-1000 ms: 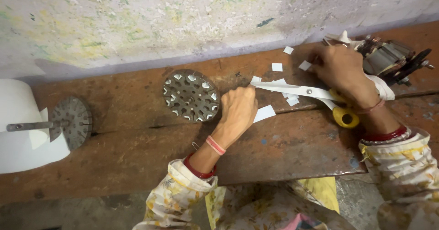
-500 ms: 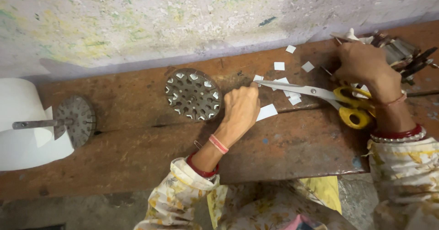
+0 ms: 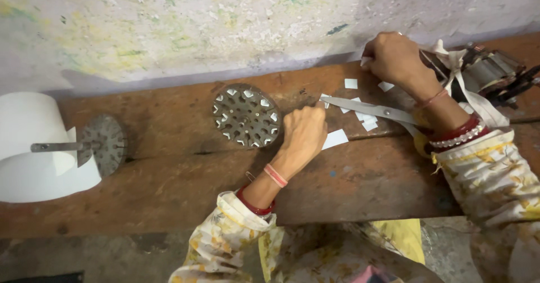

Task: The person cuts small white paper pieces with scissors, folds them, and inserts them into the holes of a perforated metal disc. The person repeats this process for several pieces, arranging them on the disc.

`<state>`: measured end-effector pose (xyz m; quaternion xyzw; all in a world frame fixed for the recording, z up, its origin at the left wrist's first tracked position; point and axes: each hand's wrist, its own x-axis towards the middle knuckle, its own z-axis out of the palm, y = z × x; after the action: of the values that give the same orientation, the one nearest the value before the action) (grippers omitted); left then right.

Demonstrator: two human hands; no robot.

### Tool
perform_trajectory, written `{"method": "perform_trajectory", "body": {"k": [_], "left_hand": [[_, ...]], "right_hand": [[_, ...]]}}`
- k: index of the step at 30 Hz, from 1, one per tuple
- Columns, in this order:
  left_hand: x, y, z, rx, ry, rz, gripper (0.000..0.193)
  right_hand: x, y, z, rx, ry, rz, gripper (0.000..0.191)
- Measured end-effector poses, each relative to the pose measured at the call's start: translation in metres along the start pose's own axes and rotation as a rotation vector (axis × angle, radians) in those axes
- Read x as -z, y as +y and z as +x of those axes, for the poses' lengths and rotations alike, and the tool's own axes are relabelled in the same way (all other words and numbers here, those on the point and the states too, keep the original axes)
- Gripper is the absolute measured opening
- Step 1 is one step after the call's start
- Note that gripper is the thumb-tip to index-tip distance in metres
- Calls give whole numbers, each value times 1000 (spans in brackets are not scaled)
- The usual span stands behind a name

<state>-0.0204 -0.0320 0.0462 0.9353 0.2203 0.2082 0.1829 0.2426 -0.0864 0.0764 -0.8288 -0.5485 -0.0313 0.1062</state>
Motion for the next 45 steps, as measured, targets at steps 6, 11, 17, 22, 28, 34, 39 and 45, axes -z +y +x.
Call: {"method": "perform_trajectory", "body": {"k": [6,11,17,22,28,34,39,45], "left_hand": [[-2,0,-2,-37,27,-31,13],[-3,0,-2,-30,22,-20,10],[-4,1,-3,-52,58,-14,8],[0,1,-3,-44,31,-23,10],[4,3,-3,-28,13,-16,12],[10,4,-7,-17,-22,-48,15],[10,5,-10,-33,11,-51,13],[6,5,-10,-40,19,-53,8]], "right_hand": [[13,-30,-2,32,-138,211,23],[14,-72,-8,229,-364,704,35],[31,-73,-31,272,-116,247,27],[42,-69,-65,39,-318,-4,50],[32,-63,-76,28,-197,118,41],[21,-52,-84,140,26,394,41],[8,-60,-87,-23,-31,316,30],[3,-71,-99,32,114,153,30]]}}
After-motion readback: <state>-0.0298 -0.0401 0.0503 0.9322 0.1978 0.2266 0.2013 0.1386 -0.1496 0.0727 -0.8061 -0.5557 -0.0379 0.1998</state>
